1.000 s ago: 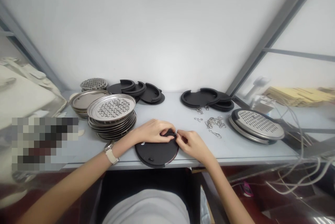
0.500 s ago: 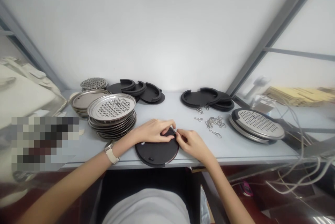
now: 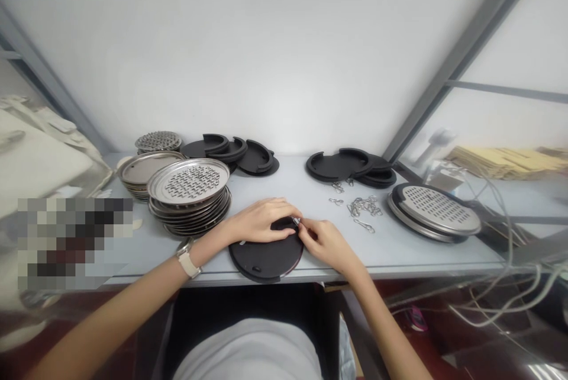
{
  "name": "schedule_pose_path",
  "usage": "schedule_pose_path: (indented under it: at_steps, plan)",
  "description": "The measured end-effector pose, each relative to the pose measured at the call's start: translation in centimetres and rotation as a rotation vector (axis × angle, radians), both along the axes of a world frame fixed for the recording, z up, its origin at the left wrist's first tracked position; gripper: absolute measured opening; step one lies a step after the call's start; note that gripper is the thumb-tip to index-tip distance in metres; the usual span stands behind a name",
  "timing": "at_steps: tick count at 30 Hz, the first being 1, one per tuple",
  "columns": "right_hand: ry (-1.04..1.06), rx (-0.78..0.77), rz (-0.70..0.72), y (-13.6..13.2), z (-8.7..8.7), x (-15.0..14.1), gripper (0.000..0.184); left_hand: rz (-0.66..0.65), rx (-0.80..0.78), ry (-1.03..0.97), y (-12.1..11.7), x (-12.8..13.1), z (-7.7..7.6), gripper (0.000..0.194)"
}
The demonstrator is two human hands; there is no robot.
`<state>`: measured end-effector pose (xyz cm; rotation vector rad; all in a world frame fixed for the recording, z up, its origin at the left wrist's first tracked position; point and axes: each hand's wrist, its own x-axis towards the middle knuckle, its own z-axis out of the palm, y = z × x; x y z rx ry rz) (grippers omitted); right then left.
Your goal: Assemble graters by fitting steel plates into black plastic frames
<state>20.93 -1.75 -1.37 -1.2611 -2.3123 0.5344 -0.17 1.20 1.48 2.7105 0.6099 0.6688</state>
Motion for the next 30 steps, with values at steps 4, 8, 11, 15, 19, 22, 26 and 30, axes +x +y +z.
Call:
schedule_pose_path:
  at_steps: [4,8,11,15,19,22,26,30]
  plan:
    - [-0.004,-0.002,0.005,0.00,0.07,0.02,0.033,0.024,-0.014,0.010,0.05,0.03,-0.12,0.024]
    - [-0.006,-0.011,0.008,0.02,0.08,0.03,0.033,0.044,-0.028,0.023,0.08,0.04,-0.18,0.024]
    - [-0.006,-0.007,0.009,0.09,0.03,0.06,0.033,0.045,-0.045,0.022,0.06,0.08,-0.15,0.023]
    - [-0.013,-0.005,0.007,0.15,0.04,0.07,0.035,0.031,-0.062,0.006,0.00,0.15,-0.07,0.021]
    - [-0.028,-0.014,0.007,0.14,0.10,0.04,0.034,0.014,-0.066,-0.013,-0.03,0.16,0.01,0.019]
    - [-0.030,-0.010,0.006,0.11,0.12,0.02,0.034,0.006,-0.081,-0.022,-0.05,0.15,0.04,0.018]
    - [-0.027,-0.005,-0.006,0.13,0.10,0.00,0.035,0.011,-0.089,-0.019,-0.07,0.19,0.02,0.018]
    - [-0.021,-0.007,-0.003,0.14,0.11,0.01,0.034,0.011,-0.080,-0.016,-0.04,0.24,-0.03,0.016]
